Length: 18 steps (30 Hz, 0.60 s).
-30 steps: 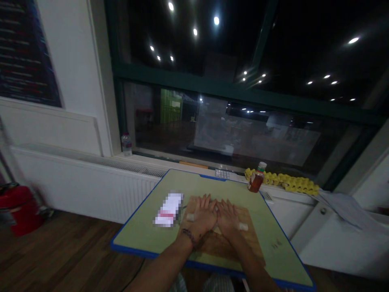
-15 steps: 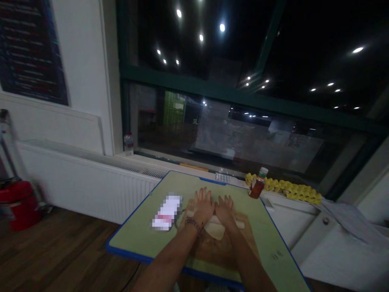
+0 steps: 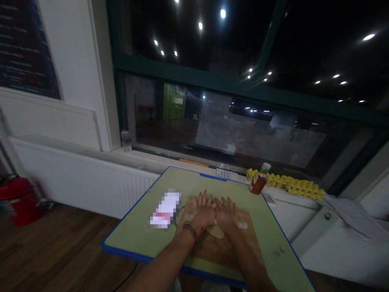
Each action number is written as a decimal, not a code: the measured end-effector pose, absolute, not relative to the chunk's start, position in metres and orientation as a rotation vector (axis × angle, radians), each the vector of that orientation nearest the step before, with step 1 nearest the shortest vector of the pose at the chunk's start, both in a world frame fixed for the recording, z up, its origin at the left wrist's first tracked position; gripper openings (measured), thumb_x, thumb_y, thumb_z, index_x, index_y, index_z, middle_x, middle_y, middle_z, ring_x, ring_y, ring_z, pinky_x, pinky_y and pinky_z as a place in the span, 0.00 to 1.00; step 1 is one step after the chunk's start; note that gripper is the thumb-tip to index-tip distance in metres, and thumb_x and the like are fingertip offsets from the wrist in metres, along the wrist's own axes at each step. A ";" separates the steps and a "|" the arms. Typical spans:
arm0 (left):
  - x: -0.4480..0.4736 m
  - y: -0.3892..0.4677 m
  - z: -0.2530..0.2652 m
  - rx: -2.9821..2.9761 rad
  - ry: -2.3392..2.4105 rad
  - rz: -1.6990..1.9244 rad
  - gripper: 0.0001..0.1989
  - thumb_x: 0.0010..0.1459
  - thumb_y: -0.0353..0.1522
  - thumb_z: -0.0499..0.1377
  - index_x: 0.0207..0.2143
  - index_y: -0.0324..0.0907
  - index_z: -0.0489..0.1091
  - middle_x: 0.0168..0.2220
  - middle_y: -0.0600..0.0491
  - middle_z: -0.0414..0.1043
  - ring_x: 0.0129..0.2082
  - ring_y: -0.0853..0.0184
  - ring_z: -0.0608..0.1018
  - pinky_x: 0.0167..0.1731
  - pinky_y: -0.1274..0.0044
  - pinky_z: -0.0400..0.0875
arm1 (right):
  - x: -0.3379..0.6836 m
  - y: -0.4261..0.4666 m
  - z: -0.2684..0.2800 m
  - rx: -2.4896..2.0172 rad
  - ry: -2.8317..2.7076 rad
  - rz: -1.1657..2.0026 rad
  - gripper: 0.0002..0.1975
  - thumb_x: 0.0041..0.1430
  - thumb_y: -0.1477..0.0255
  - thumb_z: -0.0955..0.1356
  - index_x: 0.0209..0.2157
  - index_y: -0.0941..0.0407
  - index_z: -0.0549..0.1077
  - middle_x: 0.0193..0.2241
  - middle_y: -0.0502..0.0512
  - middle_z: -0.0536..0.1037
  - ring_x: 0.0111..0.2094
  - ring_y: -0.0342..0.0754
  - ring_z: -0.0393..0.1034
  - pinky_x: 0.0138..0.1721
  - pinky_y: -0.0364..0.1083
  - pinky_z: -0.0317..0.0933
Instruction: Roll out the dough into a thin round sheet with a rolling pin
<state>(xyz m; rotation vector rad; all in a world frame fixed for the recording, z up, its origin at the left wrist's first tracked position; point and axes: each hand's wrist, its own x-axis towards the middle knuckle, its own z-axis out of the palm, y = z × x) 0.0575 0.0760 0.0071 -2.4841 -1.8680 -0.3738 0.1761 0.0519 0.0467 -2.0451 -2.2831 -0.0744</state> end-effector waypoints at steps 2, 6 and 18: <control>0.057 0.070 0.003 -2.487 -1.830 -0.391 0.26 0.64 0.33 0.44 0.65 0.46 0.55 0.68 0.48 0.48 0.68 0.52 0.46 0.61 0.51 0.43 | 0.178 0.044 0.044 -2.010 -2.316 -0.095 0.26 0.65 0.74 0.53 0.63 0.52 0.60 0.64 0.55 0.58 0.67 0.55 0.41 0.64 0.58 0.32; 0.058 0.052 0.006 -2.504 -1.721 -0.419 0.26 0.65 0.31 0.43 0.65 0.44 0.53 0.67 0.48 0.50 0.68 0.54 0.46 0.62 0.53 0.42 | 0.183 0.027 0.037 -1.960 -2.290 -0.167 0.25 0.66 0.74 0.52 0.62 0.53 0.61 0.64 0.54 0.59 0.67 0.56 0.41 0.65 0.58 0.32; 0.055 0.058 0.021 -2.431 -1.751 -0.487 0.27 0.64 0.32 0.44 0.66 0.44 0.51 0.69 0.47 0.43 0.68 0.55 0.45 0.62 0.54 0.44 | 0.179 0.048 0.036 -1.961 -2.276 -0.102 0.26 0.65 0.71 0.53 0.63 0.53 0.59 0.64 0.55 0.57 0.67 0.54 0.43 0.64 0.58 0.34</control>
